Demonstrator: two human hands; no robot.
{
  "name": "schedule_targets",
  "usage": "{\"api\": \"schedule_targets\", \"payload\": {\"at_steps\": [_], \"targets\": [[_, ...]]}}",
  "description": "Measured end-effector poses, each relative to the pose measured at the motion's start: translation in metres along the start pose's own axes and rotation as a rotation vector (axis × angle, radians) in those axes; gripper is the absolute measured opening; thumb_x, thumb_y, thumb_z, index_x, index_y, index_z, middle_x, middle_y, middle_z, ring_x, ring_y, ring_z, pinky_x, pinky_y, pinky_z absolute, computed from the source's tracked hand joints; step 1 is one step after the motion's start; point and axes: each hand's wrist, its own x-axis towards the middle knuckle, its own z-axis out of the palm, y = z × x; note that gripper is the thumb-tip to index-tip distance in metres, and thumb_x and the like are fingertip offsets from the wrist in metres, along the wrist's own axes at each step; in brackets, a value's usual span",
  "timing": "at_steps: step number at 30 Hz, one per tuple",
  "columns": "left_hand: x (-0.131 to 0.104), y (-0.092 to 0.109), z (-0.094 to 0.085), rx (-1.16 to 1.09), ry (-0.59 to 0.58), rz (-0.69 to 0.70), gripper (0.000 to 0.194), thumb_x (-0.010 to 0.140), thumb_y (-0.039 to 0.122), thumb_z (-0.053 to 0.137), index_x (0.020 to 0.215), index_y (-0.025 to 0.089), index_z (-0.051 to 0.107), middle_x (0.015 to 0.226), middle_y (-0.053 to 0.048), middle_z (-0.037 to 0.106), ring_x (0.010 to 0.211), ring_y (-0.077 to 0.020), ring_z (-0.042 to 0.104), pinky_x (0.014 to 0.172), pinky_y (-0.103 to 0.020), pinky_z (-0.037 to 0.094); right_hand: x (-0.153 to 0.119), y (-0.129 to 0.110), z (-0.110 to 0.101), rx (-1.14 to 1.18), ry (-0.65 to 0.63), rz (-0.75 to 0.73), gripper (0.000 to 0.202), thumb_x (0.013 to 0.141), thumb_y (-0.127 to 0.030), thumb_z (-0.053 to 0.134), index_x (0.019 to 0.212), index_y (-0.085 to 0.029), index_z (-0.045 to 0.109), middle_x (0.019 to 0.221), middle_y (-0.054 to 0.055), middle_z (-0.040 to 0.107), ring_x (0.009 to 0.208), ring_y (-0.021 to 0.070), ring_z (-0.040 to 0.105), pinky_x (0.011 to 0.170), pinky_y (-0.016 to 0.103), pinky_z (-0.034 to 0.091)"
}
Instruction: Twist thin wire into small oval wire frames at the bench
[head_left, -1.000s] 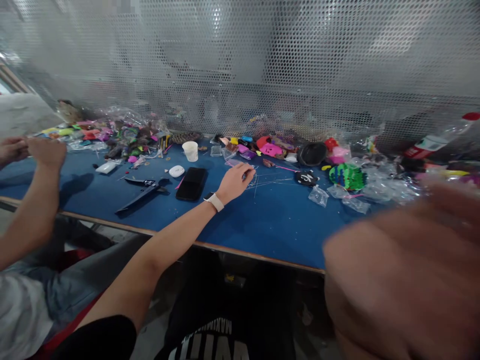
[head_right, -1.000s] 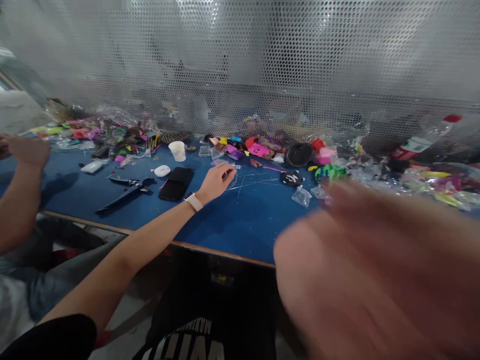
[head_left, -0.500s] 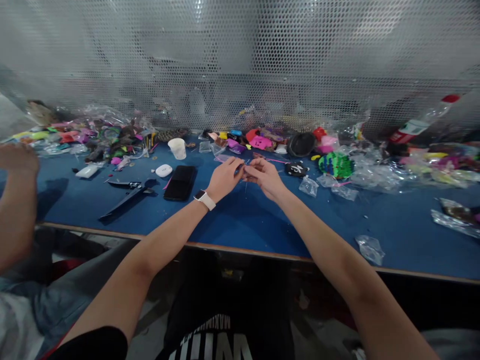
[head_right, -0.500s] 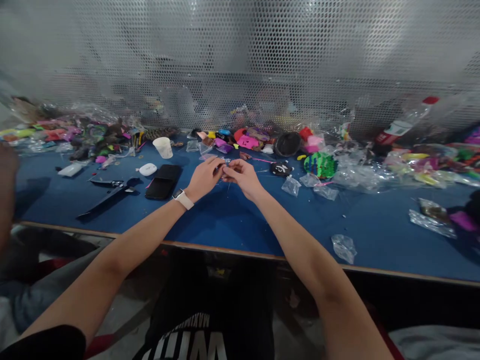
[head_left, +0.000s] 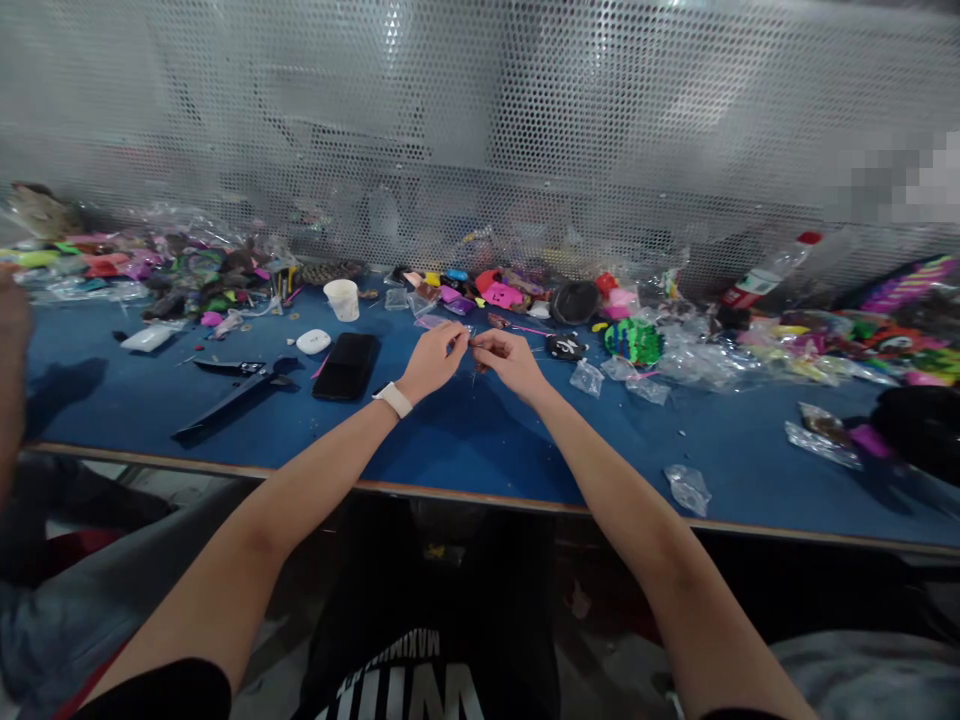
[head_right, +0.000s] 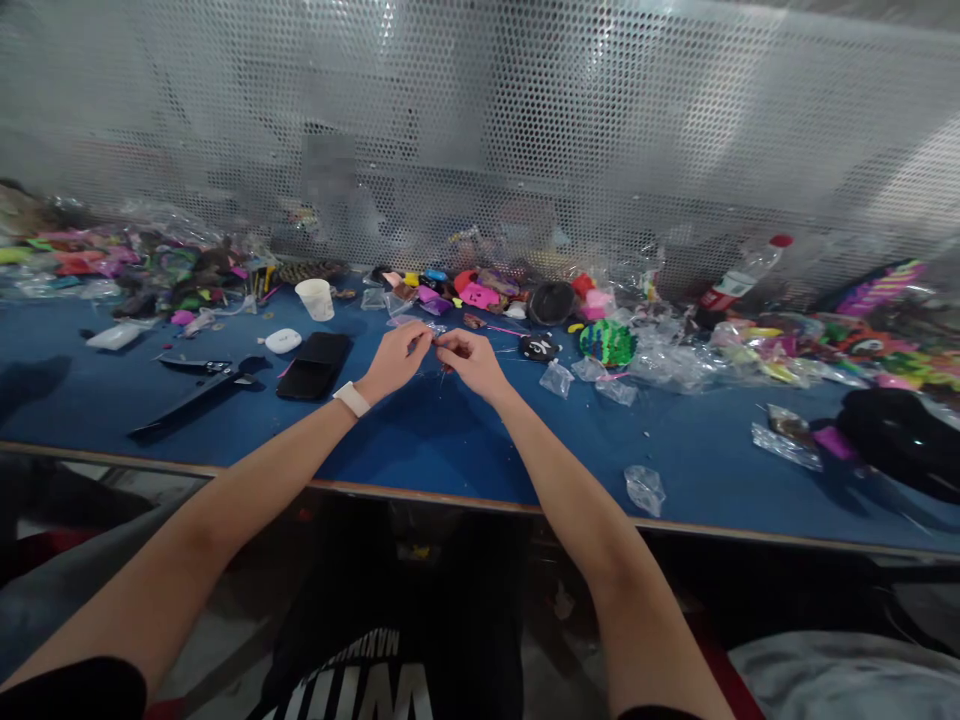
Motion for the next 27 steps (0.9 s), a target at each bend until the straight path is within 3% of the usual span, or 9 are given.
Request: {"api": "schedule_targets", "payload": {"at_steps": [5, 10, 14, 17, 21, 27], "targets": [[0.005, 0.001, -0.002, -0.217, -0.061, -0.129, 0.022, 0.114, 0.025, 0.056, 0.098, 0.022, 0.071, 0.105, -0.007, 0.078, 0.096, -0.0214, 0.070, 0.086, -0.032, 0.056, 0.002, -0.002, -0.006, 0.019, 0.011, 0.021, 0.028, 0.072, -0.046, 0.090, 0.088, -0.027, 0.079, 0.070, -0.003, 0.069, 0.069, 0.0205, 0.067, 0.074, 0.038, 0.058], [0.006, 0.000, 0.001, -0.289, -0.092, -0.125, 0.028, 0.112, 0.028, 0.059, 0.087, 0.022, 0.067, 0.096, -0.006, 0.073, 0.093, -0.0213, 0.067, 0.083, -0.033, 0.054, 0.003, 0.000, -0.005, 0.013, 0.019, 0.073, 0.026, 0.078, -0.051, 0.083, 0.087, -0.028, 0.073, 0.066, -0.004, 0.064, 0.063, 0.0210, 0.063, 0.067, 0.039, 0.055], [0.005, -0.001, 0.007, -0.412, -0.125, -0.177, 0.029, 0.112, 0.033, 0.059, 0.086, 0.023, 0.066, 0.087, -0.003, 0.069, 0.085, -0.0205, 0.065, 0.081, -0.035, 0.055, 0.001, 0.002, -0.004, -0.081, 0.053, 0.020, 0.027, 0.083, -0.054, 0.078, 0.086, -0.029, 0.070, 0.064, -0.004, 0.058, 0.055, 0.0180, 0.052, 0.061, 0.038, 0.049], [0.003, 0.000, 0.010, -0.518, -0.143, -0.268, 0.026, 0.111, 0.035, 0.061, 0.089, 0.023, 0.069, 0.088, -0.004, 0.072, 0.087, -0.0208, 0.070, 0.080, -0.034, 0.057, -0.002, 0.000, -0.003, -0.205, 0.092, -0.041, 0.028, 0.089, -0.055, 0.075, 0.088, -0.029, 0.068, 0.073, -0.001, 0.064, 0.059, 0.0184, 0.054, 0.061, 0.037, 0.047], [0.003, 0.000, 0.012, -0.640, -0.133, -0.372, 0.019, 0.106, 0.033, 0.065, 0.092, 0.022, 0.072, 0.092, -0.005, 0.075, 0.091, -0.0200, 0.074, 0.079, -0.032, 0.060, -0.007, -0.007, -0.003, -0.388, 0.138, -0.141, 0.018, 0.097, -0.044, 0.072, 0.089, -0.028, 0.068, 0.072, 0.000, 0.064, 0.068, 0.0205, 0.055, 0.069, 0.037, 0.045], [0.002, 0.002, 0.011, -0.846, -0.124, -0.506, 0.013, 0.101, 0.025, 0.068, 0.090, 0.021, 0.073, 0.100, -0.006, 0.079, 0.090, -0.0170, 0.073, 0.080, -0.031, 0.060, -0.008, -0.006, -0.004, -0.400, 0.145, -0.195, 0.023, 0.102, -0.045, 0.070, 0.089, -0.026, 0.069, 0.078, 0.002, 0.066, 0.072, 0.0207, 0.056, 0.071, 0.037, 0.046]]}}
